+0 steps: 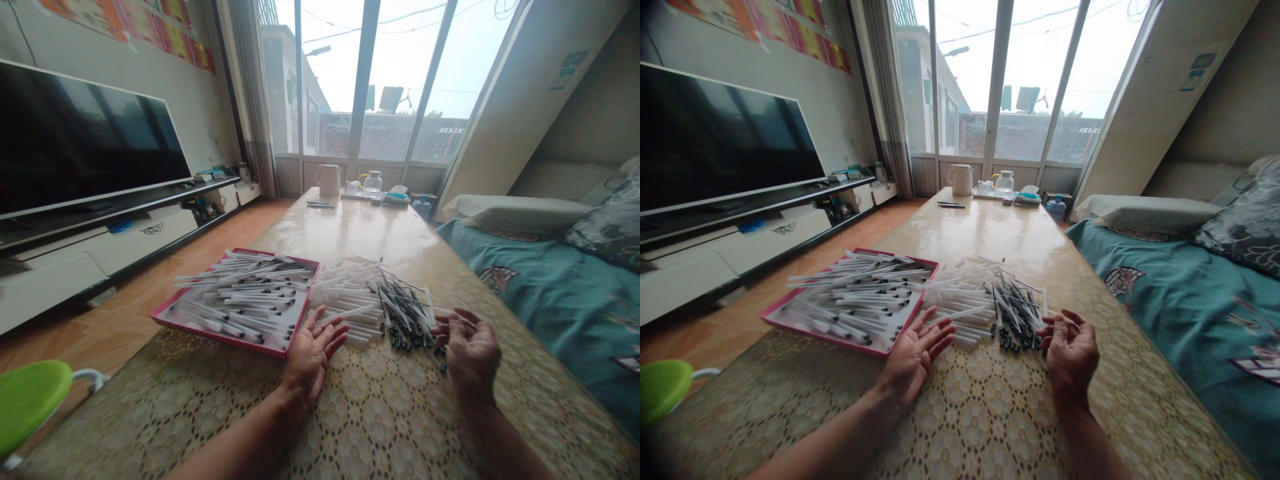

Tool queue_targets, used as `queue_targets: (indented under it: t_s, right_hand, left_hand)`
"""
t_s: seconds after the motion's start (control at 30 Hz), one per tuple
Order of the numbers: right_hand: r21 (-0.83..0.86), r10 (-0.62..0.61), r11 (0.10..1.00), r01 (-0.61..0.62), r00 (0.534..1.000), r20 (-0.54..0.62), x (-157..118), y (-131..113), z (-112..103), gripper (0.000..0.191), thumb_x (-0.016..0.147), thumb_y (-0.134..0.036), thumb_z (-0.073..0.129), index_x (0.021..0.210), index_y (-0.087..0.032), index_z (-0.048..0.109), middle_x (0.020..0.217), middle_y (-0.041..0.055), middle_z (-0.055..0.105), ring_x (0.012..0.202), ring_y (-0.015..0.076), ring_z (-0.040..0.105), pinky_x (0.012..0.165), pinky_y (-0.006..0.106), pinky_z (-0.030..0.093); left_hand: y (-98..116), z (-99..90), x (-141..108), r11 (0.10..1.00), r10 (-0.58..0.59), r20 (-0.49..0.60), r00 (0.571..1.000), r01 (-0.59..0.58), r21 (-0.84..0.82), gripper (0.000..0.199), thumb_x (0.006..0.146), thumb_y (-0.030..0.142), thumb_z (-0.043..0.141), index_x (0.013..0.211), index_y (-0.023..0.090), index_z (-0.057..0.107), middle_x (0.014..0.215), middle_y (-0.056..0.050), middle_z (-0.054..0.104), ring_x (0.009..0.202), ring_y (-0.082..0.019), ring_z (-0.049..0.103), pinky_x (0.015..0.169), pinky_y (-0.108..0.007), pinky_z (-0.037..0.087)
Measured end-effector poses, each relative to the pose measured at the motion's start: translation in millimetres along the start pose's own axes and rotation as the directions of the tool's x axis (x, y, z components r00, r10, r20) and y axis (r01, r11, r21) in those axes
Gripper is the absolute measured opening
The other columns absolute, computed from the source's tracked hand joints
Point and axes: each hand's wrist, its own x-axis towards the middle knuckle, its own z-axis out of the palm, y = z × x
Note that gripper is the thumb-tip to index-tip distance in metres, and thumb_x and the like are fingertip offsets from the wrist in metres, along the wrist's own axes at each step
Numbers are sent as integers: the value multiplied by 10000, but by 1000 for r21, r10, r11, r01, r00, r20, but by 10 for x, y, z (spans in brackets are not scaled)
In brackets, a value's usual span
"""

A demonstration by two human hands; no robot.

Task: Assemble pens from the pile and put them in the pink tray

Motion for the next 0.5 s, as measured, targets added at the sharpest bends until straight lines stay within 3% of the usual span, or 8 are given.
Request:
queue_targets:
  t_s: [0.1,0.27,0.4,0.5]
  right_hand:
    - [-77,19,997,-12,996,92,-12,38,5,443,782,-504,588,1034,-144,529,626,12,615,389,131,516,360,232,400]
    - [-165,-44,984,69,988,151,-57,30,-11,405,805,-520,540,944,-142,580,520,-21,536,415,142,489,409,243,382]
    - [-185,-78,975,120,972,220,-116,-7,6,406,836,-518,493,977,-145,567,549,-13,534,454,150,490,427,242,367]
    - [-180,-99,970,165,940,328,-159,-74,16,348,833,-499,510,883,-163,587,561,-13,530,485,149,493,461,245,379]
  left_hand:
    - [-19,1,-23,992,54,55,997,-60,113,569,797,82,615,1289,184,347,949,-97,681,750,-171,693,654,-264,558]
    - [37,14,-69,855,139,247,959,-242,458,230,761,217,640,968,137,578,666,-16,622,534,-155,624,479,-241,502]
    - [301,52,-192,539,226,405,886,-460,706,88,753,180,616,831,176,656,617,-27,621,563,-161,605,509,-229,449]
    - [576,39,-288,271,199,538,819,-573,773,114,735,134,608,792,205,678,694,-46,658,605,-168,595,542,-236,410]
